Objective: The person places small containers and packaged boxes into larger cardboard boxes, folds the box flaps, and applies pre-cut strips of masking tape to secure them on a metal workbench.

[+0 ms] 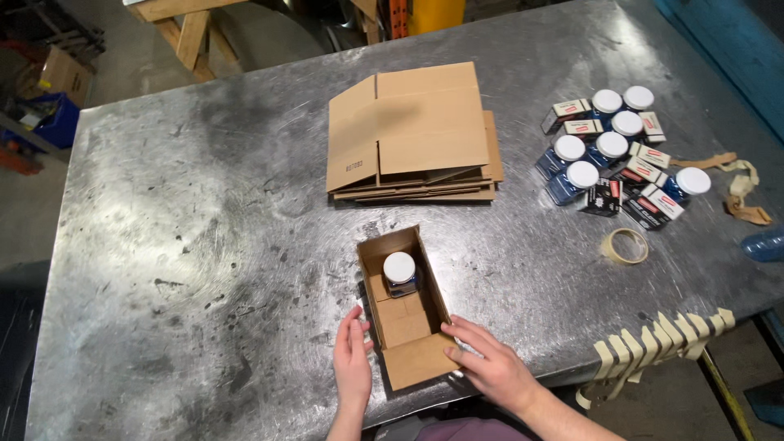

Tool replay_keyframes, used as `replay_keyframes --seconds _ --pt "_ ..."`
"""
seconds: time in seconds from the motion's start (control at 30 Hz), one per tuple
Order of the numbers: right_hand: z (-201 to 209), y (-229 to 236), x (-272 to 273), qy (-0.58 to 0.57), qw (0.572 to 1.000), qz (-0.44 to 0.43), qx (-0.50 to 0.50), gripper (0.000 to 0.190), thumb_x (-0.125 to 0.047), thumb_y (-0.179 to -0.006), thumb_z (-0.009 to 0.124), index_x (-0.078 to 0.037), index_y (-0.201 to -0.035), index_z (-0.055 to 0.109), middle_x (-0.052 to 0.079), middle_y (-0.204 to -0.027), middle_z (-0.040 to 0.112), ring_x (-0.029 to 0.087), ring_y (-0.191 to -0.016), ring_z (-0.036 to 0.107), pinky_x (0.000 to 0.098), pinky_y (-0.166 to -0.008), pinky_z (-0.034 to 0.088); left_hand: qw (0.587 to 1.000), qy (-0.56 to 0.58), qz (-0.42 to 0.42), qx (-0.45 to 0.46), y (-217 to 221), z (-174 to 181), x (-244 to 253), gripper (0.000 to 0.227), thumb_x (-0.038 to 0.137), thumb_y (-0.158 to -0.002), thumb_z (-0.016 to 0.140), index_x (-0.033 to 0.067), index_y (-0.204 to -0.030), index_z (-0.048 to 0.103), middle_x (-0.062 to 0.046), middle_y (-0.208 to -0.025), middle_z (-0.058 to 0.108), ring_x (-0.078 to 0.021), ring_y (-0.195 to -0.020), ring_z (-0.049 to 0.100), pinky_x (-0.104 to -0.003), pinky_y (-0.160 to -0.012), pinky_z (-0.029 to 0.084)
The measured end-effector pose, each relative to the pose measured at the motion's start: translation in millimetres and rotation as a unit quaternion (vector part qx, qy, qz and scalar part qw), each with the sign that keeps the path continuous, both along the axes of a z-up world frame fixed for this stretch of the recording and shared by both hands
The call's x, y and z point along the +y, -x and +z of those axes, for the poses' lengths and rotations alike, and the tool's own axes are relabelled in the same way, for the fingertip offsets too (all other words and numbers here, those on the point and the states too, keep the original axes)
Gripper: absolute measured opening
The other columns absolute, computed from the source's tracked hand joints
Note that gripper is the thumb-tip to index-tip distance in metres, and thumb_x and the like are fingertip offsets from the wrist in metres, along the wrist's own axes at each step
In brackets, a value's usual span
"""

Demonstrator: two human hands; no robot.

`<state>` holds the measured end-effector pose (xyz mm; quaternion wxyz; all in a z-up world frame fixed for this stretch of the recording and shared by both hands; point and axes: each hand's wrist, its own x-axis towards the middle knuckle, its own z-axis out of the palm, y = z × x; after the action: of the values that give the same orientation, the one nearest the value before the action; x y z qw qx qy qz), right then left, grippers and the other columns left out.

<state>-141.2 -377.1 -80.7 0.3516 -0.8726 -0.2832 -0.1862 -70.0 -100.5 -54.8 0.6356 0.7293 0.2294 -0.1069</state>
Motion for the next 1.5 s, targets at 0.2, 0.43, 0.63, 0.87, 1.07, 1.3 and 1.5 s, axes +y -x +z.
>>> replay_keyframes --seconds 0.2,0.43,0.63,0.87,1.07,1.3,1.5 --pt "14.6 28.4 9.1 0.021 0.998 -0.056 0.025 0.028 -0.012 -0.104 0.08 -0.008 -0.131 0.075 0.02 -0.157 0.068 0.042 -0.14 0.07 0.0481 -0.109 0.069 0.982 -0.101 -0.156 0.022 -12.2 83.3 -16.5 0.102 0.058 -0.095 0.068 0.0266 -0.182 0.025 -0.003 -0.18 0.049 -0.0189 -0.154 0.057 -0.048 -0.124 0.055" --pt "50.8 29.2 38.0 0.113 0.981 -0.153 0.032 0.053 -0.013 -0.082 0.063 -0.017 -0.133 0.077 -0.002 -0.149 0.076 0.028 -0.123 0.07 0.042 -0.09 0.056 0.938 -0.243 -0.24 0.066 -14.9 93.2 -14.4 0.087 0.042 -0.105 0.056 0.033 -0.184 0.023 0.01 -0.167 0.056 -0.0098 -0.125 0.067 -0.038 -0.081 0.065" --pt "121.1 -10.0 100.3 0.001 0.996 -0.086 -0.007 0.033 -0.006 -0.1 0.067 -0.003 -0.132 0.074 0.012 -0.131 0.077 0.033 -0.103 0.073 0.0418 -0.09 0.063 0.917 -0.277 -0.284 0.029 -14.7 79.1 -2.1 0.078 0.041 -0.111 0.044 0.0252 -0.183 0.02 -0.007 -0.178 0.045 -0.0296 -0.111 0.082 -0.049 -0.084 0.068" --pt "38.1 -119.5 125.6 0.193 0.903 -0.26 0.282 0.078 -0.033 -0.11 0.063 0.006 -0.171 0.034 0.029 -0.171 0.047 0.048 -0.139 0.062 0.0558 -0.11 0.058 0.904 -0.271 -0.331 0.023 -15.4 84.4 1.2 0.078 0.039 -0.115 0.035 0.0161 -0.185 0.01 -0.018 -0.171 0.047 -0.0431 -0.114 0.077 -0.059 -0.095 0.063" --pt "26.7 -170.5 132.2 0.239 0.791 -0.303 0.475 0.103 -0.062 -0.107 0.073 0.001 -0.172 0.024 0.023 -0.161 0.052 0.044 -0.127 0.072 0.0543 -0.097 0.067 0.887 -0.276 -0.371 0.012 -16.5 81.3 11.0 0.084 0.034 -0.115 0.037 0.0139 -0.187 -0.003 -0.022 -0.142 0.064 -0.044 -0.097 0.077 -0.061 -0.084 0.06" --pt "16.9 -173.4 125.8 0.237 0.811 -0.308 0.437 0.072 -0.047 -0.102 0.086 -0.005 -0.146 0.049 0.022 -0.134 0.071 0.043 -0.112 0.079 0.0516 -0.088 0.068 0.89 -0.244 -0.385 0.028 -40.9 114.5 12.1 0.093 0.03 -0.116 0.051 0.0248 -0.185 -0.012 -0.019 -0.185 0.025 -0.0117 -0.064 0.059 -0.026 -0.052 0.052" --pt "18.0 -158.0 112.4 0.2 0.866 -0.261 0.376 0.058 -0.039 -0.098 0.077 0.002 -0.13 0.053 0.03 -0.122 0.073 0.054 -0.11 0.08 0.0599 -0.096 0.068 0.858 -0.305 -0.408 -0.066 -73.3 86.2 9.5 0.097 0.032 -0.109 0.046 0.0136 -0.186 -0.01 -0.028 -0.165 0.049 -0.0612 -0.132 0.067 -0.069 -0.111 0.056"
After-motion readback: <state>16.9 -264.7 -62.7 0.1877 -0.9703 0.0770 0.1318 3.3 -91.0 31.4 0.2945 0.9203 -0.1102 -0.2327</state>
